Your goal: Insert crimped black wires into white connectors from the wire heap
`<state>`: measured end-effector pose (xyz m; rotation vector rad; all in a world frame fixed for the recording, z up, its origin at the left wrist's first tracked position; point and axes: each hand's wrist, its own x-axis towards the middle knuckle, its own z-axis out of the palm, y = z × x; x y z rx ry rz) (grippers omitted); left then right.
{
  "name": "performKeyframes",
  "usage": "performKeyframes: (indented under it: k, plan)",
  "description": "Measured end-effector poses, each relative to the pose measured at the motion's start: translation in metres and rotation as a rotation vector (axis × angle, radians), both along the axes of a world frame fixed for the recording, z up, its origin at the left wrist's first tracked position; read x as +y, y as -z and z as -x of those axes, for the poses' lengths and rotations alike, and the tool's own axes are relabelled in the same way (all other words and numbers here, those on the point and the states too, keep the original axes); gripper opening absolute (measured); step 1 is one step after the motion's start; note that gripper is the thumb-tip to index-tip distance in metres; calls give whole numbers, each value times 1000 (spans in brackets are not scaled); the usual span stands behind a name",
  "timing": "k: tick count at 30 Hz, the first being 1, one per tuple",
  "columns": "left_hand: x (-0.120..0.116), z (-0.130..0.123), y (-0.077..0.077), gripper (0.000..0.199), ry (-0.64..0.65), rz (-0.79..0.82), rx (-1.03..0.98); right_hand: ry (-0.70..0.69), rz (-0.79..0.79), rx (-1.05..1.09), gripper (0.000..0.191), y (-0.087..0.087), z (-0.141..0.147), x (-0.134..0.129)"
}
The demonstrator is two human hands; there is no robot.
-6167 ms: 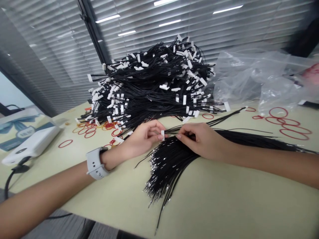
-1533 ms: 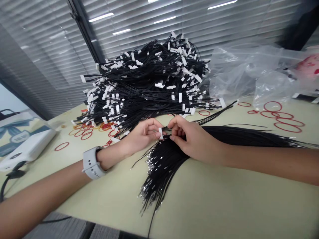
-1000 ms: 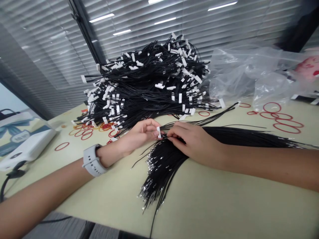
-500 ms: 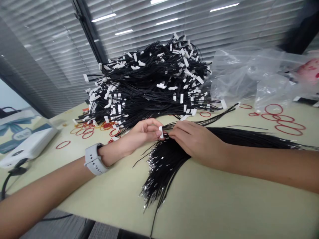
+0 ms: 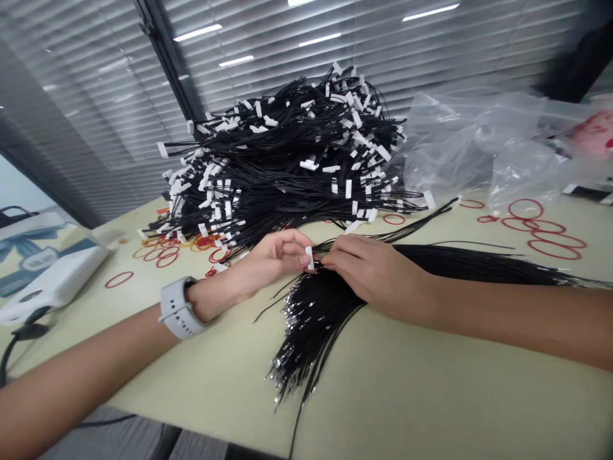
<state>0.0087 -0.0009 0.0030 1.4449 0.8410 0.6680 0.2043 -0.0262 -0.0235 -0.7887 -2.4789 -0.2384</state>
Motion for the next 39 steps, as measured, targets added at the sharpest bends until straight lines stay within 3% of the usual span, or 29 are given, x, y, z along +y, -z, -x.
performKeyframes:
  k: [11, 16, 18, 21, 23, 25, 28, 33, 39]
  plan:
    - [-8, 2, 0, 13, 79, -98, 42, -157, -49, 143, 20, 4, 3, 3]
    - [-6, -1, -1, 11, 43, -116, 32, -191, -127, 123, 21, -8, 6, -6]
    - [-4, -2, -1, 12, 9, -98, 29, -267, 45, 88, 19, -19, 9, -15]
    - [-2, -1, -1, 14, -55, -57, 29, -335, 422, -34, 23, -31, 12, -28]
    - [-2, 0, -1, 14, -83, -38, 27, -358, 509, -91, 16, -33, 14, -32]
    - [-3, 0, -1, 15, -88, -41, 29, -364, 485, -95, 17, -31, 14, -31]
    - [-3, 1, -1, 14, -94, -50, 30, -296, 473, -65, 18, -29, 12, -26]
    - [-3, 1, 0, 14, -120, -14, 40, -154, 607, 67, 9, -33, 7, -18]
    - [-3, 1, -2, 15, -107, -34, 62, 139, 623, 199, 9, -32, 2, -3]
